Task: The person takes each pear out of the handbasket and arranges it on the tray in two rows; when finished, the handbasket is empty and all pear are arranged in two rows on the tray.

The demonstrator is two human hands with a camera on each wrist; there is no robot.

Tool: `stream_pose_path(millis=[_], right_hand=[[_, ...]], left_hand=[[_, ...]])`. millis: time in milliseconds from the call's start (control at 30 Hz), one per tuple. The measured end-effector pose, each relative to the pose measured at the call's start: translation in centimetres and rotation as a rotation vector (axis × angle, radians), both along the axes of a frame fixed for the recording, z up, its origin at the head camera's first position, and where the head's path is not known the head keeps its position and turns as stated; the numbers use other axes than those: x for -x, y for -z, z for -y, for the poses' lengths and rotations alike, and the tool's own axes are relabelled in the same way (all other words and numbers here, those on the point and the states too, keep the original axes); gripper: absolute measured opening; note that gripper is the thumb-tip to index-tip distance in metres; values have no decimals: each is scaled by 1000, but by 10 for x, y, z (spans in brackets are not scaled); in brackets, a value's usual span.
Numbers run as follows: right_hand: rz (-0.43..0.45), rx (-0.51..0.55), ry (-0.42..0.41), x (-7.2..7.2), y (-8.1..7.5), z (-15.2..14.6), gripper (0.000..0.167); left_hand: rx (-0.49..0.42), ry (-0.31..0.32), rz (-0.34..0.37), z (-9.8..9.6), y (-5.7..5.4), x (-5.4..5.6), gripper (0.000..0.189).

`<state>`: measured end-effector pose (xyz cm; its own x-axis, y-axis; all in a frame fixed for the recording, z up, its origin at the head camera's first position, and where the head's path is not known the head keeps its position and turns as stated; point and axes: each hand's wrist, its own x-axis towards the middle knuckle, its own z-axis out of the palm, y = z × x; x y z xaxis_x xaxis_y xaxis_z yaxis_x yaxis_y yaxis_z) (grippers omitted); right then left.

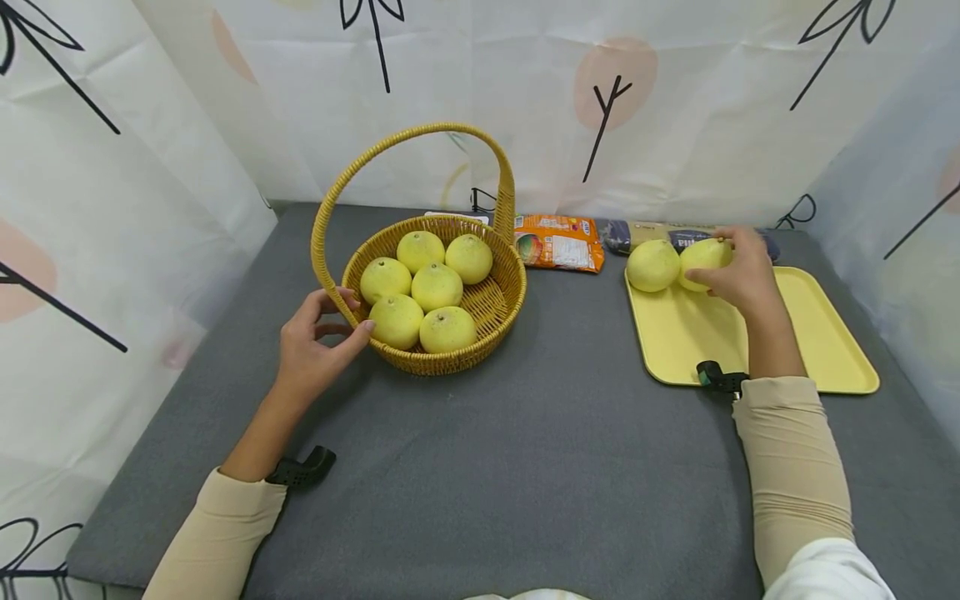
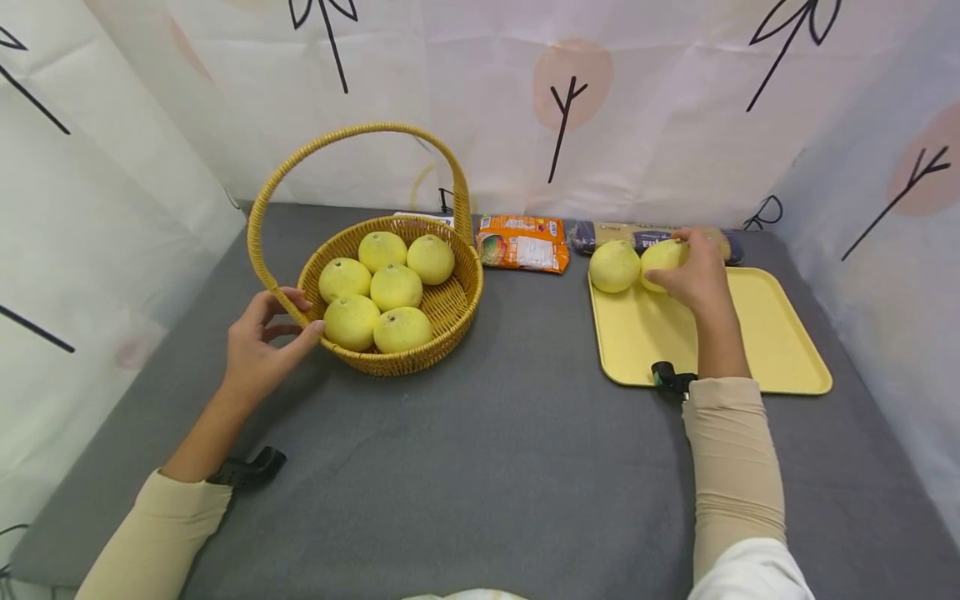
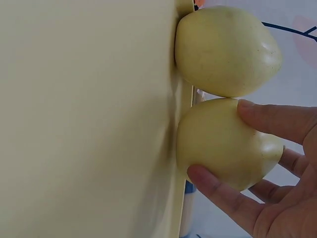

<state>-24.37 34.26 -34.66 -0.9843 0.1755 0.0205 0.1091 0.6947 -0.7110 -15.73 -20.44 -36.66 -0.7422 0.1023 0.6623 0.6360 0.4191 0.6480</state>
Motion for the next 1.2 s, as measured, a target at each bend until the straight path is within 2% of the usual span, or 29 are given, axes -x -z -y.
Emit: stream_pose_path(millis=[200,500,633,867,1067,1200], right_hand=[[2,16,-11,1,1,0,76],[36,55,-45,-1,1,-2,81],[57,21,-66,-2,-1,-2,82],[67,-106,-95,-4,-9,-4,82],[-1,-158,-92,-9,-20,8,77],[-88,-155,-136,-11,-29,25,72]], left_hand=[[0,-2,0,0,-1,0,38],[-7,6,-7,0,-1,0,39],[-5,8,-10,0,-1,0,38],[10,-4,-5,0,-1,1,38],[2,-1,-10,0,-1,1,39],[-1,2,-10,0,0,1,40]])
